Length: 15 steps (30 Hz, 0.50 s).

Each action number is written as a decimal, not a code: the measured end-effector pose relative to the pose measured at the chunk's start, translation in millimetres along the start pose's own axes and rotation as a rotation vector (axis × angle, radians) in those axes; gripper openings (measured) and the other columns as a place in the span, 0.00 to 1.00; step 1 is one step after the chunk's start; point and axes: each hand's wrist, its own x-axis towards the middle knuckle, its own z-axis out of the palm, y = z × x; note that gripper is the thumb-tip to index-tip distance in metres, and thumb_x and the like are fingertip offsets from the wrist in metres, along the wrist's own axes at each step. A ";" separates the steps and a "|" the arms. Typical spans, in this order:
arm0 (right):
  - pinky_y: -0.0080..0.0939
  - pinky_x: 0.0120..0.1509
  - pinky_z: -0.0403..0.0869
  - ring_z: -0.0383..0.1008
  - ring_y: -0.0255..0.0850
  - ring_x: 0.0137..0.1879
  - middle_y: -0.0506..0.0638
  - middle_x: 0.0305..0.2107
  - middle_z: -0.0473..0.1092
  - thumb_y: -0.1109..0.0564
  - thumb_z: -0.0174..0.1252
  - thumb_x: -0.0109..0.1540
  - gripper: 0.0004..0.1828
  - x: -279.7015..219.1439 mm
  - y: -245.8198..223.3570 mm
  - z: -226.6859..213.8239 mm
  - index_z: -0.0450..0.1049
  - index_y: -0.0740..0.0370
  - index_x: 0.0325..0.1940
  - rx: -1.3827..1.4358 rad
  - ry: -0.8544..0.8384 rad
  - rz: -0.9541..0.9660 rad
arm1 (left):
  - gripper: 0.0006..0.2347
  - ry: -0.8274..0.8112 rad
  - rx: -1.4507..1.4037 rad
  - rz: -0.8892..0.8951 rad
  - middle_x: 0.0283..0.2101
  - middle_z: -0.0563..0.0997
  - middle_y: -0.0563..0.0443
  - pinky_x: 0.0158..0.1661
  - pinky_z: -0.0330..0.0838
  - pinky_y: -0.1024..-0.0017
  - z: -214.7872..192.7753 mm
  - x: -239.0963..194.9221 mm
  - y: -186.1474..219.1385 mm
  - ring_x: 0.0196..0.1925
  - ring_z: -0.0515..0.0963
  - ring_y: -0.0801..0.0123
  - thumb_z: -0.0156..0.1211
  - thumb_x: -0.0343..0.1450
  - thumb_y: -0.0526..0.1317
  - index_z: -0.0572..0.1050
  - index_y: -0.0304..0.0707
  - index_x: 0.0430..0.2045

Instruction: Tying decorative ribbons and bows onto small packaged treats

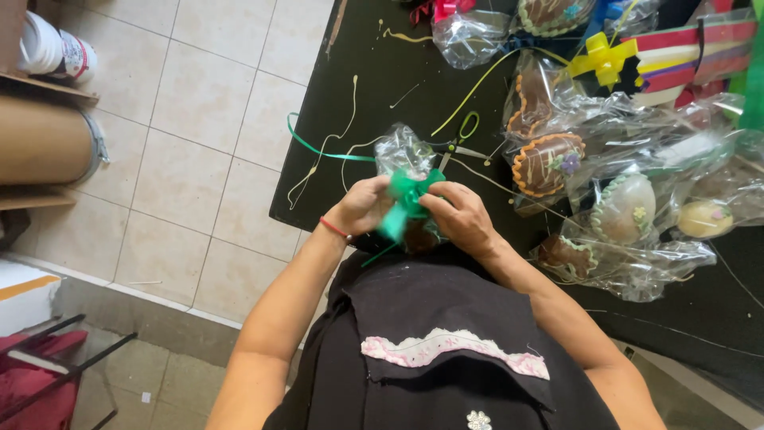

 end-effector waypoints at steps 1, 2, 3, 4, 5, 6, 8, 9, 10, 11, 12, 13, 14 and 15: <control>0.49 0.54 0.81 0.83 0.50 0.49 0.52 0.49 0.77 0.60 0.60 0.71 0.09 4.6 -0.2 -5.7 0.85 0.52 0.50 -0.003 0.000 -0.003 | 0.11 -0.003 0.001 0.002 0.43 0.90 0.52 0.50 0.79 0.59 1.7 -5.1 2.3 0.44 0.87 0.64 0.59 0.76 0.43 0.86 0.41 0.44; 0.53 0.55 0.82 0.81 0.53 0.54 0.53 0.52 0.75 0.61 0.64 0.67 0.14 8.0 -1.5 -11.2 0.82 0.53 0.56 0.123 -0.009 0.122 | 0.11 -0.083 -0.026 0.008 0.45 0.89 0.53 0.50 0.77 0.60 2.6 -11.5 2.6 0.45 0.86 0.62 0.57 0.73 0.40 0.85 0.43 0.44; 0.58 0.56 0.82 0.79 0.56 0.60 0.54 0.56 0.73 0.62 0.68 0.63 0.23 11.3 -2.9 -16.3 0.80 0.54 0.63 0.249 -0.019 0.248 | 0.13 -0.162 -0.054 0.013 0.47 0.88 0.54 0.50 0.75 0.62 3.2 -18.0 2.8 0.47 0.85 0.61 0.54 0.71 0.37 0.84 0.44 0.44; 0.58 0.56 0.82 0.79 0.56 0.60 0.54 0.56 0.73 0.62 0.68 0.63 0.23 21.3 -11.4 -21.2 0.80 0.54 0.63 0.250 -0.022 0.245 | 0.13 -0.162 -0.056 0.017 0.47 0.88 0.54 0.50 0.75 0.62 7.5 -16.7 1.7 0.47 0.85 0.61 0.54 0.71 0.37 0.84 0.44 0.44; 0.58 0.57 0.80 0.79 0.57 0.57 0.62 0.59 0.69 0.64 0.73 0.61 0.42 31.2 -19.8 -26.1 0.61 0.59 0.75 0.452 -0.044 0.496 | 0.08 -0.092 -0.024 0.102 0.40 0.88 0.49 0.43 0.78 0.66 11.8 -15.2 0.7 0.40 0.86 0.62 0.60 0.73 0.35 0.85 0.39 0.41; 0.58 0.58 0.78 0.79 0.57 0.55 0.69 0.62 0.65 0.66 0.77 0.58 0.64 39.1 -29.8 -31.4 0.42 0.65 0.88 0.651 -0.068 0.752 | 0.03 -0.021 0.008 0.182 0.32 0.88 0.43 0.35 0.81 0.69 16.0 -14.4 -2.4 0.33 0.88 0.62 0.66 0.75 0.33 0.85 0.33 0.37; 0.60 0.61 0.76 0.78 0.58 0.57 0.69 0.64 0.67 0.62 0.80 0.57 0.66 48.1 -31.1 -33.1 0.43 0.65 0.89 0.657 -0.127 0.873 | 0.02 -0.016 0.030 0.208 0.33 0.89 0.43 0.36 0.82 0.70 30.0 -27.1 3.2 0.33 0.89 0.63 0.68 0.74 0.32 0.85 0.33 0.35; 0.62 0.64 0.73 0.77 0.58 0.60 0.69 0.66 0.68 0.58 0.82 0.56 0.69 53.3 -31.1 -34.2 0.43 0.64 0.89 0.661 -0.182 0.992 | 0.01 -0.011 0.056 0.235 0.34 0.89 0.43 0.36 0.84 0.70 37.4 -32.9 7.2 0.33 0.90 0.64 0.71 0.73 0.31 0.85 0.33 0.34; 0.62 0.64 0.73 0.77 0.58 0.60 0.69 0.66 0.68 0.58 0.82 0.56 0.69 46.6 -25.9 -30.2 0.43 0.64 0.89 0.661 -0.182 0.991 | 0.01 -0.012 0.057 0.235 0.34 0.89 0.43 0.36 0.84 0.70 49.0 -39.5 11.8 0.33 0.90 0.64 0.71 0.73 0.31 0.85 0.33 0.34; 0.53 0.59 0.74 0.77 0.49 0.53 0.59 0.58 0.71 0.57 0.82 0.55 0.51 39.9 -20.7 -26.2 0.61 0.59 0.77 0.608 -0.161 0.921 | 0.02 0.029 0.085 0.219 0.31 0.88 0.46 0.34 0.83 0.71 60.6 -46.1 16.5 0.31 0.89 0.66 0.71 0.73 0.33 0.83 0.33 0.32; 0.44 0.55 0.76 0.78 0.39 0.46 0.48 0.49 0.74 0.56 0.82 0.55 0.34 33.6 -14.4 -22.7 0.80 0.54 0.65 0.554 -0.143 0.849 | 0.04 0.068 0.112 0.206 0.27 0.86 0.49 0.32 0.83 0.72 72.5 -52.0 21.2 0.29 0.88 0.69 0.71 0.72 0.34 0.81 0.34 0.30; 0.44 0.55 0.76 0.78 0.39 0.46 0.48 0.49 0.74 0.56 0.82 0.55 0.34 35.3 -14.5 -24.2 0.80 0.54 0.65 0.553 -0.145 0.846 | 0.04 0.067 0.111 0.209 0.27 0.86 0.49 0.32 0.83 0.72 42.2 -28.7 10.3 0.29 0.88 0.69 0.71 0.72 0.34 0.81 0.34 0.30; 0.43 0.50 0.75 0.78 0.40 0.44 0.48 0.45 0.74 0.57 0.80 0.57 0.27 35.2 -16.9 -25.2 0.81 0.55 0.59 0.496 -0.111 0.739 | 0.03 0.100 0.156 0.183 0.25 0.85 0.49 0.30 0.81 0.73 11.2 -7.4 -2.6 0.26 0.86 0.70 0.67 0.71 0.32 0.82 0.34 0.26; 0.41 0.45 0.74 0.78 0.41 0.41 0.47 0.41 0.73 0.58 0.79 0.60 0.19 35.1 -19.2 -26.2 0.82 0.56 0.53 0.438 -0.077 0.632 | 0.05 0.133 0.201 0.157 0.23 0.83 0.49 0.27 0.80 0.74 -19.9 13.9 -15.7 0.23 0.84 0.70 0.64 0.70 0.29 0.82 0.34 0.23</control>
